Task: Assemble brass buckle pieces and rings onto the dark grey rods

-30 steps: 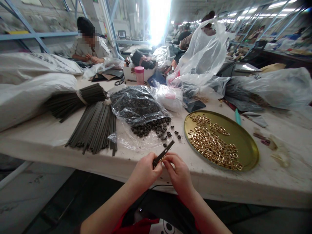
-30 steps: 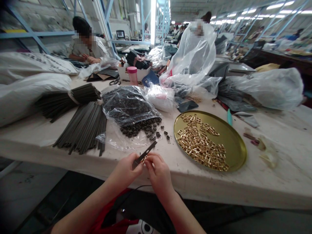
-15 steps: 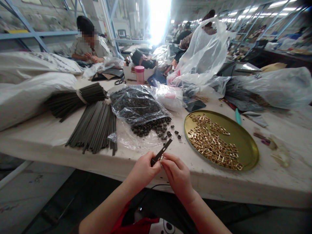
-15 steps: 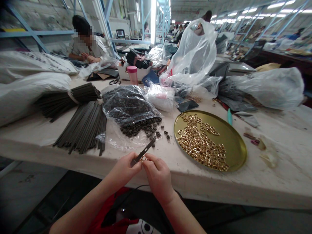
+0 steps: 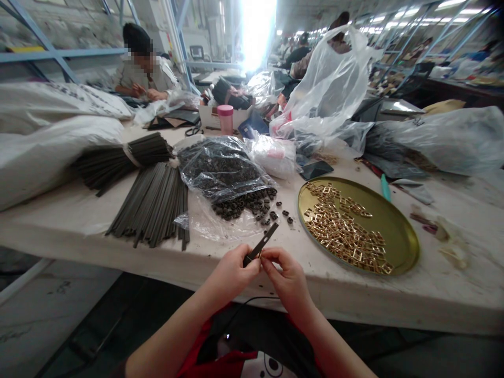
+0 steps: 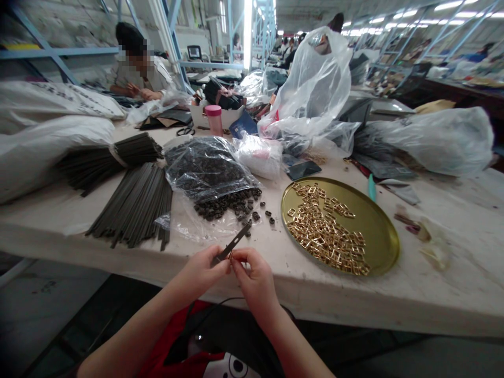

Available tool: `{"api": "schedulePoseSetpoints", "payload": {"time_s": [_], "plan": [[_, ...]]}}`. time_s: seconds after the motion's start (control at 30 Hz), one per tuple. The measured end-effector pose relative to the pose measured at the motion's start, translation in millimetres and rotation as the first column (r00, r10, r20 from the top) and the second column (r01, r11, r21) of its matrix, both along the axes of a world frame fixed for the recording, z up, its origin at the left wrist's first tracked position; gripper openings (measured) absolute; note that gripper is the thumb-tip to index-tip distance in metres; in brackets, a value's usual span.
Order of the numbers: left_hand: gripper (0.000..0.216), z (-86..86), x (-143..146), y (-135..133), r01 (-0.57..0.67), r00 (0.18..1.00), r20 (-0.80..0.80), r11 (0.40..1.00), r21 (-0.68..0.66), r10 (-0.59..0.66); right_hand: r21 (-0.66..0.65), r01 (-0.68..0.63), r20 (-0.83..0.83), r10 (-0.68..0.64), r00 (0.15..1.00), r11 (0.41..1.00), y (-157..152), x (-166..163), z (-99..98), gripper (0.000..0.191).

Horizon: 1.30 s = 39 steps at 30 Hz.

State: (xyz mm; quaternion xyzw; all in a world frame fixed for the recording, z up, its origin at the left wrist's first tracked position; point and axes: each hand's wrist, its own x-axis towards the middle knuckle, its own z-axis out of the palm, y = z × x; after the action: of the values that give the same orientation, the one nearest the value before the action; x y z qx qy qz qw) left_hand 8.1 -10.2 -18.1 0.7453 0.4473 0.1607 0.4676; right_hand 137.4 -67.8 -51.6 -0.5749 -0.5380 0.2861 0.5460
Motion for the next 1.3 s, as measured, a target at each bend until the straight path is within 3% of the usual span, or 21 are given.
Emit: {"api": "schedulePoseSetpoints", "payload": {"time_s": [0.1, 0.33, 0.53, 0.63, 0.9, 1.1, 1.3], "plan": [[0.01, -0.7, 0.3, -0.7, 0.004, 1.0, 0.003, 1.0, 0.001, -0.004, -0.026, 0.013, -0.05, -0.014, 0.999, 1.0, -0.8, -1.5, 0.3, 0.005], [0.01, -1.5, 3.6, -4.2, -0.034, 0.999, -0.008, 0.998, 0.058, 0.035, -0.024, 0.073, 0.12, -0.07, 0.99, 0.997, -1.5, -2.7, 4.1, 0.008], [0.012, 0.6, 4.9, -5.1, -0.027, 1.0, -0.012, 0.999, 0.028, 0.028, -0.058, 0.12, 0.222, -0.104, 0.97, 0.991, -2.3, -4.5, 3.9, 0.007], [0.011, 1.6, 3.9, -4.3, -0.013, 1.0, -0.007, 1.0, 0.013, 0.013, -0.06, 0.077, 0.237, -0.061, 0.97, 0.995, -1.9, -0.4, 4.5, 0.008], [0.012, 7.5, -0.6, 2.5, 0.08, 0.996, -0.039, 0.993, -0.084, -0.083, 0.108, -0.155, 0.32, 0.113, 0.941, 0.982, 3.9, 16.1, 15.4, 0.011], [0.013, 7.3, 0.5, 4.3, 0.086, 0.995, -0.036, 0.991, -0.098, -0.09, 0.085, -0.189, 0.208, 0.168, 0.964, 0.978, 6.3, 17.5, 16.5, 0.011], [0.013, 4.2, 0.7, 7.5, 0.111, 0.993, -0.031, 0.986, -0.126, -0.116, -0.097, -0.218, -0.11, 0.207, 0.972, 0.971, 7.9, 20.7, 9.2, 0.007]]}}
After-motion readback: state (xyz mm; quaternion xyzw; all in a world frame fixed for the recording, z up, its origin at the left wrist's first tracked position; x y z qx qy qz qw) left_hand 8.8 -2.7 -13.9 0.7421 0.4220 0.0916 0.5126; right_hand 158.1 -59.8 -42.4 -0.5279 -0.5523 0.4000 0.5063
